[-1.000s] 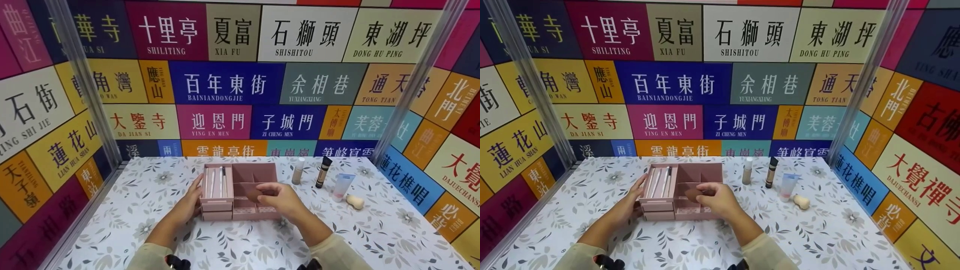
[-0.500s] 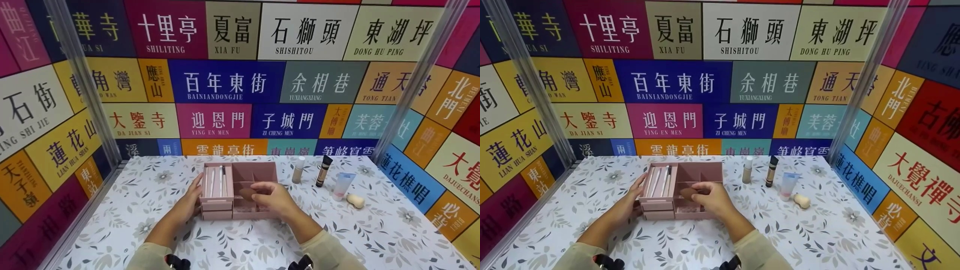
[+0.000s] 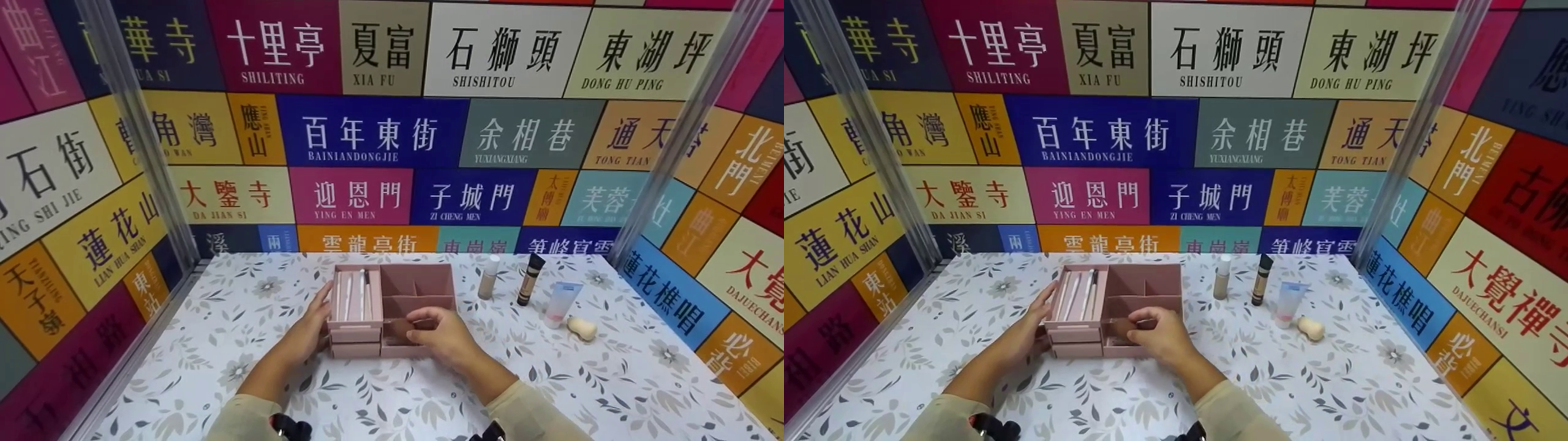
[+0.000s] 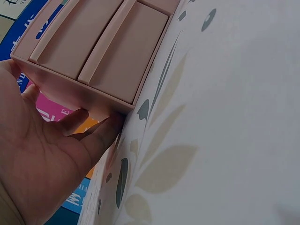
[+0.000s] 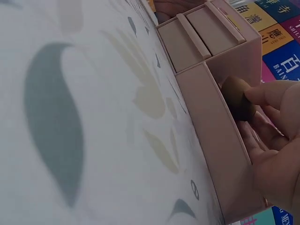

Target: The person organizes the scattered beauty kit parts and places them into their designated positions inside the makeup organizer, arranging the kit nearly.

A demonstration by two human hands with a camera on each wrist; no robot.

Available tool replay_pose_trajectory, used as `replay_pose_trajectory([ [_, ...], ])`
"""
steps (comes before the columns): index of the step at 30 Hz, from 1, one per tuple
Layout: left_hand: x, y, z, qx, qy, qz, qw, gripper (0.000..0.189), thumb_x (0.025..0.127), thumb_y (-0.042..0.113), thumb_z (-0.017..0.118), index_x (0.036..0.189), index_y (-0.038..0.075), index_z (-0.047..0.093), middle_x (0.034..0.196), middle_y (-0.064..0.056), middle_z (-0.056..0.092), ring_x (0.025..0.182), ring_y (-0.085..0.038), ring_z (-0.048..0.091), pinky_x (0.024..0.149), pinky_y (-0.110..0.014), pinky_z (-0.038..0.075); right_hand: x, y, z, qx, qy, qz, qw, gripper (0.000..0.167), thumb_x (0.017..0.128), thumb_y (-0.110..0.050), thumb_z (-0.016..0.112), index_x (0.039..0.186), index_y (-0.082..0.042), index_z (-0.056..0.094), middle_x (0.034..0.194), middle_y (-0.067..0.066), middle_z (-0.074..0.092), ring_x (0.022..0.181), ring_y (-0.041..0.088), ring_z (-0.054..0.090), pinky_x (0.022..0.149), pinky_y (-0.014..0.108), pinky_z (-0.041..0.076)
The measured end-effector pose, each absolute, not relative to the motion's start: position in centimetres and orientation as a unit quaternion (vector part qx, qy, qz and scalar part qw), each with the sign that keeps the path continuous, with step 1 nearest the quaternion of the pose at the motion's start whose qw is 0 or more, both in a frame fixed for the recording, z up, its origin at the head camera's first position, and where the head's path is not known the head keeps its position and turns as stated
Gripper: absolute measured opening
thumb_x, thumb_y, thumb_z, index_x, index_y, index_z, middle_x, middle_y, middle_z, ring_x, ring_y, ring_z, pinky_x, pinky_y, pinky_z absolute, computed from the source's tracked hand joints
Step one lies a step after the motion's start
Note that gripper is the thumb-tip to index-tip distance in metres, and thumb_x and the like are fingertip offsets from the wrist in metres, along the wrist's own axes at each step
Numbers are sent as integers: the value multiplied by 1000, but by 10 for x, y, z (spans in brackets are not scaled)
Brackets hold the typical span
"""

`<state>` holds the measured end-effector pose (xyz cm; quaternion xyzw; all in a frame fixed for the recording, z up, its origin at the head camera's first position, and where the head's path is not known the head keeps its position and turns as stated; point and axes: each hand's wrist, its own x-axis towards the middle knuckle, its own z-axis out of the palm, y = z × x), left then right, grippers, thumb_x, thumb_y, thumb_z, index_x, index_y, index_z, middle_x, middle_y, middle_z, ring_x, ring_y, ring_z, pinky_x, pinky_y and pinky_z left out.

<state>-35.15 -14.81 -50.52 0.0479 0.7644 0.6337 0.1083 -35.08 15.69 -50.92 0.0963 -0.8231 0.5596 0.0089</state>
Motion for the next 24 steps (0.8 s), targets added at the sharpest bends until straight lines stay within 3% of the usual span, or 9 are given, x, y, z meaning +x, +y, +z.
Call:
replay_pose_trajectory([
  [6,-352,-149,-508,60,761,638,103,58,112,53,33,167,57,14,181,-9,18,158,-45,39,129,-64,31,-348,154,-512,135,-846,515,11,25,85,-7,85,108,-14,81,113,6,79,108,20,71,97,34,56],
  [14,-351,-148,-508,72,747,652,103,60,113,51,34,169,50,14,177,-15,28,151,-42,49,125,-62,39,-349,156,-511,157,-842,516,-10,26,84,-4,83,109,-11,81,113,7,80,103,19,73,93,27,58],
  [24,-351,-148,-506,61,757,642,109,60,112,54,34,168,54,13,179,-11,23,155,-42,45,128,-62,35,-349,158,-509,149,-838,525,-24,30,84,-4,82,114,-6,78,115,12,80,105,24,74,94,31,60],
])
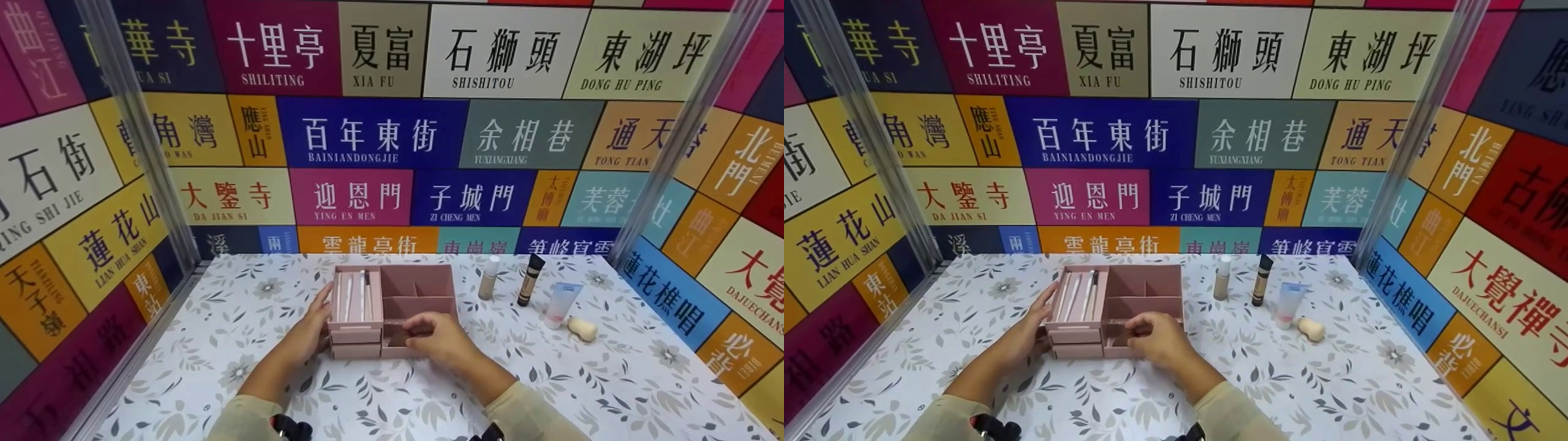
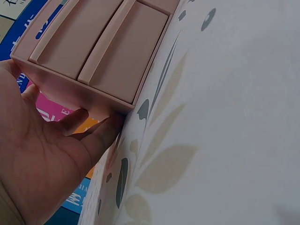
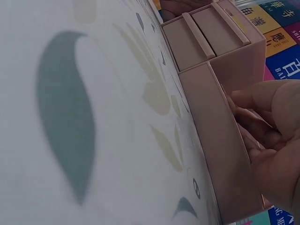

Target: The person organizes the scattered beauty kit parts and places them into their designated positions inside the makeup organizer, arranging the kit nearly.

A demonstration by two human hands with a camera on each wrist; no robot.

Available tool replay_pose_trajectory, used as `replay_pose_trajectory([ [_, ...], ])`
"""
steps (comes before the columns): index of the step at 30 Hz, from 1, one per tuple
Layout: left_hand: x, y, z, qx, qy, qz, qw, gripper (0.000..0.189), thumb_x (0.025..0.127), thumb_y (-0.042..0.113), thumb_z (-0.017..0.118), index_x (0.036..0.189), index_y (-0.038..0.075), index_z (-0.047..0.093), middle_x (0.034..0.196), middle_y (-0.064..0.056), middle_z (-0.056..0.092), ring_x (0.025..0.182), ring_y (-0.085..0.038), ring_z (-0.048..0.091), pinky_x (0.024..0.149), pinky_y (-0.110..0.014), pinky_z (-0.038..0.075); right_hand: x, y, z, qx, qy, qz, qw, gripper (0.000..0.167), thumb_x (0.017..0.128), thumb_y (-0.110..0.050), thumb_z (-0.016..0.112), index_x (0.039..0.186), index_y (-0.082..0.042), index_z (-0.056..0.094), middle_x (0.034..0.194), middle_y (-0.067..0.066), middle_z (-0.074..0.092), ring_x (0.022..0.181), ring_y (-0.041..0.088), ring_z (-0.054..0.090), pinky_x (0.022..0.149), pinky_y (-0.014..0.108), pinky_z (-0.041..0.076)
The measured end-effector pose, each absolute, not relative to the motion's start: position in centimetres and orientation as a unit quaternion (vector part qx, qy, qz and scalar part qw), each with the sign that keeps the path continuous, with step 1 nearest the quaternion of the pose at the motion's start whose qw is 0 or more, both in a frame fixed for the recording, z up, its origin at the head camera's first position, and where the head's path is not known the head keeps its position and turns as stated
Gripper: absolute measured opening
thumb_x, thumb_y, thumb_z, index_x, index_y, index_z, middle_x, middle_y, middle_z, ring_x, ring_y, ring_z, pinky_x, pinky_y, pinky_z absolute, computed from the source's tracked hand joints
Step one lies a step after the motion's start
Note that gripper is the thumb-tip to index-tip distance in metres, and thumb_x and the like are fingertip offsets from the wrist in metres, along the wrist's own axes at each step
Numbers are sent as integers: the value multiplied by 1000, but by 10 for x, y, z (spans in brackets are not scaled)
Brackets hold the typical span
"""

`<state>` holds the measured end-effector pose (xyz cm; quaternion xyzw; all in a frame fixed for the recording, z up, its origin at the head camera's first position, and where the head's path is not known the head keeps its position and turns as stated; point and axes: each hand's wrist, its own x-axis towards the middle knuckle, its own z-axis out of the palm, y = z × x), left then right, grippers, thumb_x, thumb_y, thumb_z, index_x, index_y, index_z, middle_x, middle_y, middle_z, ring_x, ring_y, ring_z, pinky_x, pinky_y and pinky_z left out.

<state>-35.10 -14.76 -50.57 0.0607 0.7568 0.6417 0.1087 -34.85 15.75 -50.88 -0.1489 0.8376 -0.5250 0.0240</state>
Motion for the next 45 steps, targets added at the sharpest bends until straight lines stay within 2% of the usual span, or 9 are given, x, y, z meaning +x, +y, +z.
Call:
replay_pose_trajectory([
  [6,-351,-148,-505,61,752,647,109,60,112,52,34,169,51,14,179,-14,22,153,-42,47,126,-61,38,-349,158,-509,-144,834,-532,24,27,86,-7,82,114,-6,78,114,12,80,104,20,73,92,28,59],
  [13,-353,-148,-504,56,749,650,112,61,112,54,36,168,53,15,178,-13,27,152,-40,49,126,-61,38,-351,160,-506,-120,818,-562,16,21,90,-5,80,111,-6,79,113,12,80,98,17,71,87,26,58],
  [20,-352,-148,-506,56,748,652,113,59,112,52,35,168,55,14,178,-14,28,153,-41,48,126,-60,39,-353,171,-495,-116,792,-599,-4,25,91,-5,80,115,1,77,112,20,78,90,13,71,77,27,62],
  [28,-352,-149,-505,50,749,649,121,59,111,55,35,166,58,14,177,-13,29,153,-40,49,126,-60,39,-359,197,-484,-86,748,-657,-19,27,93,-1,77,119,6,72,111,11,76,96,13,72,86,25,63],
  [32,-352,-150,-506,55,752,646,120,59,111,56,35,166,59,14,178,-13,27,154,-41,47,127,-61,37,-362,213,-479,-75,751,-655,-44,32,94,-1,77,124,8,70,112,14,76,97,15,72,86,27,64],
  [36,-353,-150,-507,56,751,647,117,58,112,55,35,166,59,14,178,-12,27,156,-42,44,129,-61,33,-364,229,-477,-63,761,-644,-53,35,96,-4,76,129,5,70,117,17,75,100,16,74,87,30,65],
  [41,-353,-150,-508,47,752,647,116,57,111,56,35,164,62,15,177,-12,31,155,-41,45,129,-61,33,-364,252,-478,-53,776,-626,-55,34,98,-7,76,131,1,70,115,13,77,99,9,74,85,25,64],
  [45,-352,-150,-508,55,744,656,117,58,112,53,35,166,58,14,177,-13,30,154,-41,46,128,-60,36,-363,273,-479,-51,781,-619,-66,38,98,-7,76,133,5,67,116,13,77,97,5,74,85,24,64],
])
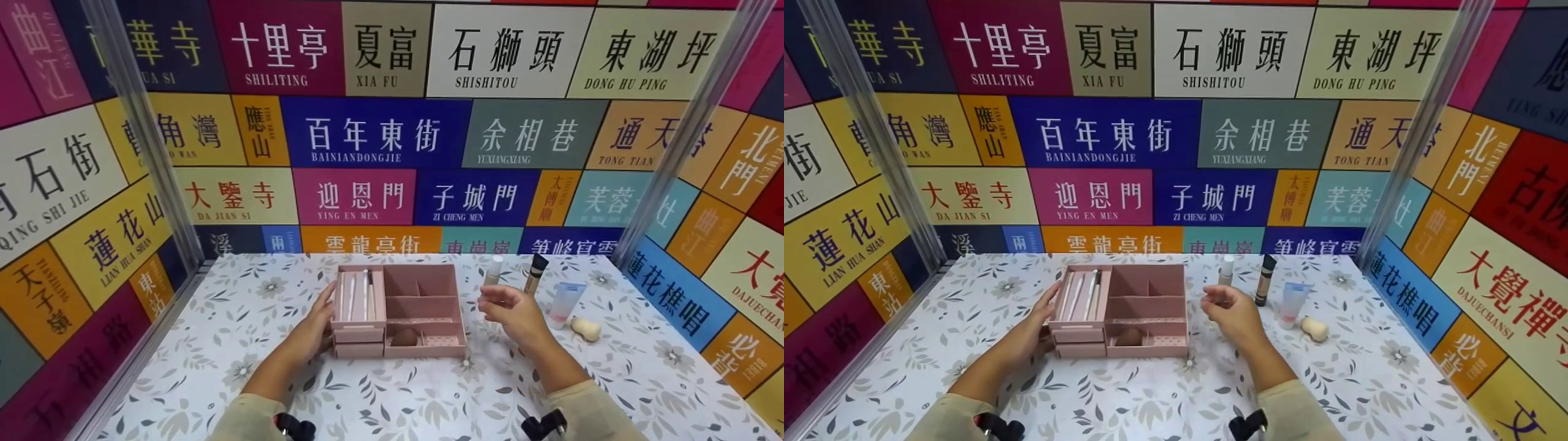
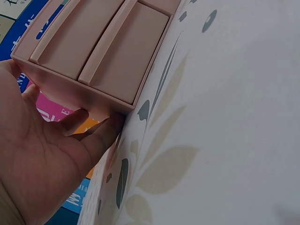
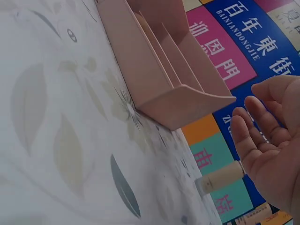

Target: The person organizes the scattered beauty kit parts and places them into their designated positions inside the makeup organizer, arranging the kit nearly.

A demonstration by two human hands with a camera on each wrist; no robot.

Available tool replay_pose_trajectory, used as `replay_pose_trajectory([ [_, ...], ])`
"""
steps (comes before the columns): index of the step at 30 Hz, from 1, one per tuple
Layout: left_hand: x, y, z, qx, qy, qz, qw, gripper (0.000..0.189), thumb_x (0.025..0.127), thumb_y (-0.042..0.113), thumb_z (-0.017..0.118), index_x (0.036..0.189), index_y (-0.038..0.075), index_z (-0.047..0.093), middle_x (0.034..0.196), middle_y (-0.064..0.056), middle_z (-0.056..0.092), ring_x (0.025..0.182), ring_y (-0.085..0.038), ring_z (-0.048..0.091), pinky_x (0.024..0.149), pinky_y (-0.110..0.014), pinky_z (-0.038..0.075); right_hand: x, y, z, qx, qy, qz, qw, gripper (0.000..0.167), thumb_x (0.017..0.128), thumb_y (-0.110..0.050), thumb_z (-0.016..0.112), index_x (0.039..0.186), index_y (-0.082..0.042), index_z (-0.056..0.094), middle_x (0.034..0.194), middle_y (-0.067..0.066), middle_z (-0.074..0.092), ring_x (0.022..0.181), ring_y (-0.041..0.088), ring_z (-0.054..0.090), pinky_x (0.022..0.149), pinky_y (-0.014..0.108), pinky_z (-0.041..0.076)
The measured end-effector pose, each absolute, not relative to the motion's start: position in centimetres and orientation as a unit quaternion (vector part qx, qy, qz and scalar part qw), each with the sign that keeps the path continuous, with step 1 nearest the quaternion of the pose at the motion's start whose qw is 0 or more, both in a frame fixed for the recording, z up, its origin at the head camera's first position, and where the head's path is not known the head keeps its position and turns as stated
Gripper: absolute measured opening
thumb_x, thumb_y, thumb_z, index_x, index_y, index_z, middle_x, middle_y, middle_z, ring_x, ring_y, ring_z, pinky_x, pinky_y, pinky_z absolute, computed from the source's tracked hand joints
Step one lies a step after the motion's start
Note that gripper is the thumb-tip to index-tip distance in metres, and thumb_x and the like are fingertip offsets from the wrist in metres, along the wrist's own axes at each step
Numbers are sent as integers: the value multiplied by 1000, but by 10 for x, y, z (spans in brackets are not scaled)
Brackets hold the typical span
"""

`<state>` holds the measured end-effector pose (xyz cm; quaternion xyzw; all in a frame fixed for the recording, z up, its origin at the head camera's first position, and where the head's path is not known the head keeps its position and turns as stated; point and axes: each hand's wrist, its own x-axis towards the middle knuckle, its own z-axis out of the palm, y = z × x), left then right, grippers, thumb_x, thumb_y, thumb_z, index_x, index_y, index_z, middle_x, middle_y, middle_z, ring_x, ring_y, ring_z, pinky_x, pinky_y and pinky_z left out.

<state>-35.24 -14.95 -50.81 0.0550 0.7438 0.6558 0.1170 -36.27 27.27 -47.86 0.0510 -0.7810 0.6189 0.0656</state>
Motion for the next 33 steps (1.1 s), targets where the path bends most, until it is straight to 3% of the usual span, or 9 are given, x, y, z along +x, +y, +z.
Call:
replay_pose_trajectory([
  [5,-351,-148,-508,69,737,661,121,58,113,52,33,168,54,12,178,-13,27,156,-41,44,128,-60,36,-359,304,-477,38,-797,597,80,42,100,-11,75,137,6,64,118,10,77,97,1,72,86,22,63],
  [14,-351,-149,-507,48,749,650,122,56,110,60,36,163,64,17,178,-9,28,158,-39,41,130,-61,31,-347,361,-473,-32,-835,542,88,52,102,-30,75,144,-2,62,116,-2,74,96,-2,71,86,19,62],
  [22,-352,-151,-507,61,746,655,108,58,112,55,35,166,58,15,181,-10,20,158,-43,40,129,-61,33,-348,385,-471,-84,-830,546,84,52,102,-38,73,147,-13,62,121,-5,71,104,5,71,90,20,62],
  [28,-352,-151,-507,67,748,651,107,58,112,55,34,167,56,14,179,-13,23,156,-43,44,127,-62,36,-351,402,-476,-121,-821,551,91,49,101,-38,75,144,-16,65,112,-15,69,101,10,75,86,23,63],
  [33,-350,-150,-507,77,735,664,110,59,113,52,35,168,53,14,177,-17,28,153,-41,48,125,-60,40,-353,416,-480,-160,-807,561,99,51,100,-39,75,144,-16,64,111,-14,64,97,12,72,88,26,64],
])
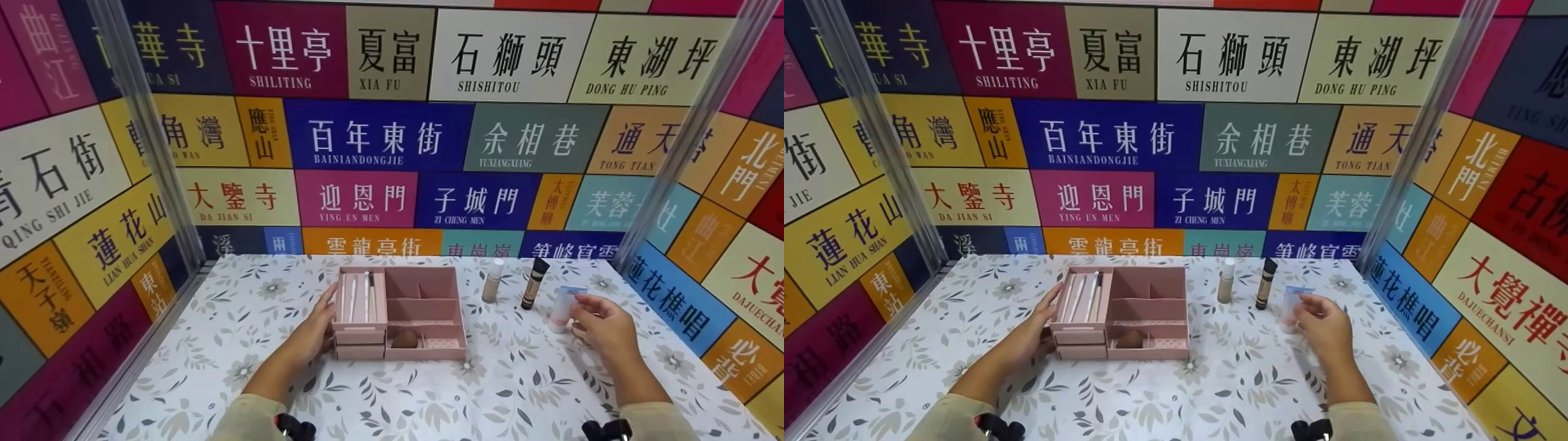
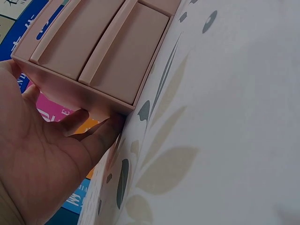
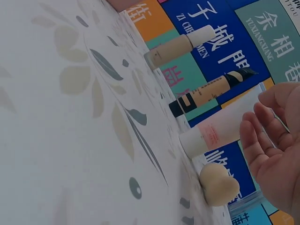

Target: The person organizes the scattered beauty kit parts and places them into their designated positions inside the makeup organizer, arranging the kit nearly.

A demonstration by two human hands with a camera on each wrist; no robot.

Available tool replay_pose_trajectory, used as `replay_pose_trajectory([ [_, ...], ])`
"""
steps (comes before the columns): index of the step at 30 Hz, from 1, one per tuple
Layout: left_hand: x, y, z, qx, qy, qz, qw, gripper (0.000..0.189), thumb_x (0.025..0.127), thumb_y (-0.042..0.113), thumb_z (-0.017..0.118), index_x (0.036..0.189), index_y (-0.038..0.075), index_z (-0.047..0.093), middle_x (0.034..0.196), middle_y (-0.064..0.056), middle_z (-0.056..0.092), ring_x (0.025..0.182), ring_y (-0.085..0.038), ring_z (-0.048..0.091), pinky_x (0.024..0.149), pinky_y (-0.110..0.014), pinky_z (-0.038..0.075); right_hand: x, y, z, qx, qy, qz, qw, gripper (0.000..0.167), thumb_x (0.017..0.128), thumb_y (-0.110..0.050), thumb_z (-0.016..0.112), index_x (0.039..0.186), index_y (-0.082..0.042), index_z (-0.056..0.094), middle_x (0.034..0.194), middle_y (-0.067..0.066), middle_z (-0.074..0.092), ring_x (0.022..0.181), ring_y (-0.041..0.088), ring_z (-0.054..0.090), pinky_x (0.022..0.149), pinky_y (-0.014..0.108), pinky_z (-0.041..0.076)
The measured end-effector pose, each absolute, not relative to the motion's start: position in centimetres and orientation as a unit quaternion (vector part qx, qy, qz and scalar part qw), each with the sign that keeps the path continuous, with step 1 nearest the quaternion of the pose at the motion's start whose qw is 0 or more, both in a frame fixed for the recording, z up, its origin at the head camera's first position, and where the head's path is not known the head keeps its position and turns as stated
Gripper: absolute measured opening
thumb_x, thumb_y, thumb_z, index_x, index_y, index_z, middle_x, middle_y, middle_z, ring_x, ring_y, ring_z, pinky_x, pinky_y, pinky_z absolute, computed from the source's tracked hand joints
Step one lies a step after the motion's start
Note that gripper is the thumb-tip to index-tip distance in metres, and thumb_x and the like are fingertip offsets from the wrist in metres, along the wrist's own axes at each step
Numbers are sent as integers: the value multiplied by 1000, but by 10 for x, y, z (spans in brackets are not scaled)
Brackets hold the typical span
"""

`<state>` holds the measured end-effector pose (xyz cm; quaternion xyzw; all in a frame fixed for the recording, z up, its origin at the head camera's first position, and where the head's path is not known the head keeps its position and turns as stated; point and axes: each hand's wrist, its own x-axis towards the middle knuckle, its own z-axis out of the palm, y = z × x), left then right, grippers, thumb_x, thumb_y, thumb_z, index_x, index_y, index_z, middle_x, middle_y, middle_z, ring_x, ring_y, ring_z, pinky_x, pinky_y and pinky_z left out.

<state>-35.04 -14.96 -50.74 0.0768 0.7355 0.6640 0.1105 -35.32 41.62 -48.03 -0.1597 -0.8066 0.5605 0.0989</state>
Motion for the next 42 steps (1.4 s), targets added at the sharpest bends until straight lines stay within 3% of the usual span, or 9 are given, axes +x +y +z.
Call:
replay_pose_trajectory([
  [11,-352,-150,-509,70,738,662,111,57,114,51,34,167,55,15,177,-16,26,153,-41,48,124,-58,42,-353,454,-488,-190,-804,550,119,38,102,-39,73,135,-21,67,99,-24,67,95,-1,65,84,18,61],
  [21,-351,-149,-508,70,733,667,115,58,114,50,34,168,54,15,178,-14,24,155,-41,45,126,-59,39,-353,473,-502,-239,-805,536,91,47,99,-45,75,141,-25,66,105,-21,64,105,10,64,83,22,61],
  [24,-351,-150,-508,72,737,663,112,57,114,50,34,168,54,15,178,-15,25,154,-41,46,126,-59,38,-353,477,-506,-240,-807,533,82,55,98,-44,77,146,-21,62,113,-17,65,105,7,63,83,20,60],
  [27,-351,-151,-508,74,740,659,110,57,114,52,33,167,56,15,178,-15,26,154,-41,46,127,-59,38,-354,480,-510,-246,-804,538,57,69,96,-45,79,155,-18,55,133,-5,64,112,11,61,84,21,58],
  [31,-350,-151,-510,76,739,660,111,57,113,55,34,167,57,15,177,-15,27,154,-40,47,126,-59,39,-355,482,-513,-274,-787,553,11,78,92,-46,83,159,-23,50,155,6,54,126,22,56,91,32,49],
  [37,-351,-151,-511,91,731,667,112,59,114,52,32,169,51,12,175,-20,30,151,-41,50,124,-59,42,-358,482,-515,-280,-792,542,-7,75,93,-49,80,157,-21,52,161,11,49,131,28,53,95,38,45],
  [42,-352,-152,-512,96,727,670,112,59,114,53,32,170,50,11,173,-21,33,149,-41,52,122,-58,44,-358,482,-513,-280,-798,534,-17,75,93,-54,79,155,-20,55,156,11,56,132,29,52,95,39,45],
])
